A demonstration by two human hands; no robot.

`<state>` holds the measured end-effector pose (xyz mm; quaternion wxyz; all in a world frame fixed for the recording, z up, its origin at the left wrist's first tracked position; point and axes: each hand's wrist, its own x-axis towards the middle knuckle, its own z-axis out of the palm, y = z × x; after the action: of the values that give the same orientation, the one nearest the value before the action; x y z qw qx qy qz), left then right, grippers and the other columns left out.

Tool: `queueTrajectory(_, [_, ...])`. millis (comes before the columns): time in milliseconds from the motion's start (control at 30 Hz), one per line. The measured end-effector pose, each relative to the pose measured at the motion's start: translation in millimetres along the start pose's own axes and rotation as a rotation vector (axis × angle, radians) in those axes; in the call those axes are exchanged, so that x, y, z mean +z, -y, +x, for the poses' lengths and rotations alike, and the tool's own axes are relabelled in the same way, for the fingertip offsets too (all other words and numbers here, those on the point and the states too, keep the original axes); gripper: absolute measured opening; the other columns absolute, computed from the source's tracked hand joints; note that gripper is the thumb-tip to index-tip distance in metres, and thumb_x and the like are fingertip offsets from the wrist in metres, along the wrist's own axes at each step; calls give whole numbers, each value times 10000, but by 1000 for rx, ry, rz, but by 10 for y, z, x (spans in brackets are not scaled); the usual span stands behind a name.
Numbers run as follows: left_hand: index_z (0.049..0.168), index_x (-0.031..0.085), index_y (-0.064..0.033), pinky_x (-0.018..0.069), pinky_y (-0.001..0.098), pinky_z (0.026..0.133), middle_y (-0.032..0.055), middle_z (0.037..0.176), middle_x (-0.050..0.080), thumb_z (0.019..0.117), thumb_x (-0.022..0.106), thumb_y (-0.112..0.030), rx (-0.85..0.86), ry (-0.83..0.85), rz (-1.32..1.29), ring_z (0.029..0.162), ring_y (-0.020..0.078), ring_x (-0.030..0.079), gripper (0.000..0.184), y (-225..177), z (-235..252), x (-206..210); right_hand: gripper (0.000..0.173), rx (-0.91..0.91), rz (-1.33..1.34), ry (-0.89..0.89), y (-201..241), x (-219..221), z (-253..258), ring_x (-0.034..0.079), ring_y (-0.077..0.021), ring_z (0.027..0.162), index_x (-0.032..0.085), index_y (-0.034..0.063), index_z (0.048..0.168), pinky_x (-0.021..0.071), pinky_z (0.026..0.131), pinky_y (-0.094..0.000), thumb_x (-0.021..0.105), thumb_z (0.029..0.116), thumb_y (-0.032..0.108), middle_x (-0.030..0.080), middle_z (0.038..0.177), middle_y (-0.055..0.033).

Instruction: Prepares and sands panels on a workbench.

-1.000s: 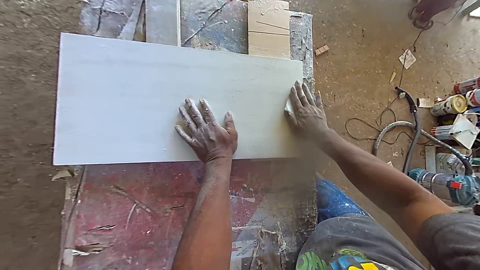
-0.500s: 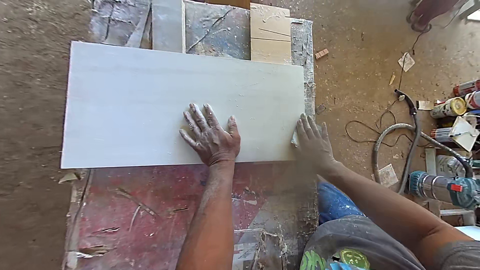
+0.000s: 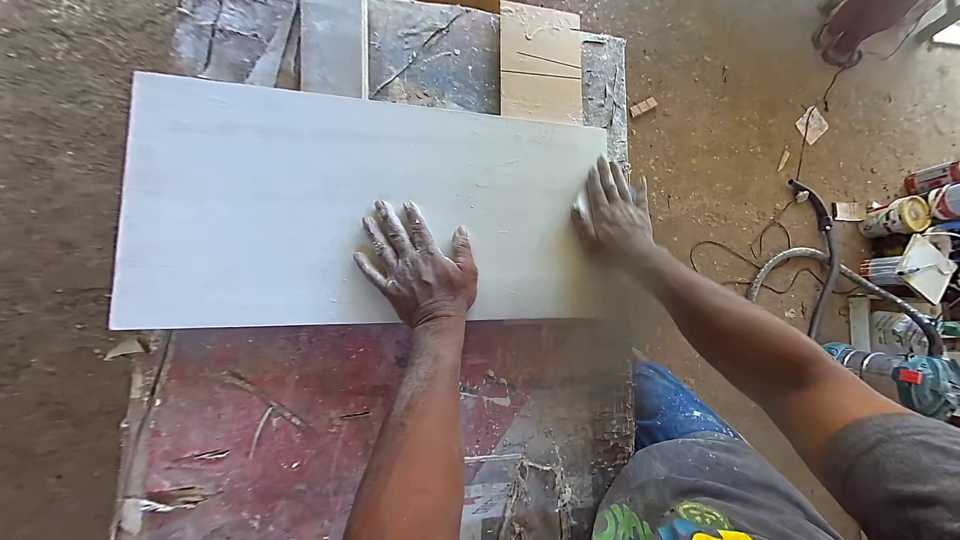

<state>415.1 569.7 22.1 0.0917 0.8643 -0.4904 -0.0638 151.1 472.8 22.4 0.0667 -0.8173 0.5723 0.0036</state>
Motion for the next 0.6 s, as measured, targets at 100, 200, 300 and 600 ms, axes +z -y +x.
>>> queueTrajectory(100, [1636,253,-180,59,678,1215,103,1717,158,978,245,-717,-5,-4,10,1590,322,98,850,1,-16,-24,744,-17,20,-27,66,-13,-55,117,-286,1597,203,74,1641,49,1237,-687,304,1044,506,179,1720,-99])
queueTrajectory(200, [1633,261,-165,55,692,1210,112,1715,161,979,253,-714,-1,-10,-5,1588,339,98,854,-20,-5,-15,735,-113,14,5,136,14,-915,153,-296,1589,273,60,1621,91,1226,-705,431,1012,441,208,1711,-110])
queueTrajectory(300, [1633,255,-150,50,703,1209,119,1716,156,986,251,-705,3,7,-5,1588,349,89,853,-1,-19,-33,725,-120,-21,38,59,30,-858,203,-292,1579,312,88,1614,100,1199,-738,381,1014,488,255,1701,-80])
queueTrajectory(600, [1632,263,-162,58,690,1213,114,1715,162,982,252,-709,4,-4,4,1589,336,92,850,-3,-30,-18,730,-94,-34,55,77,-33,-979,160,-282,1589,296,88,1620,63,1215,-713,418,1010,472,223,1711,-74])
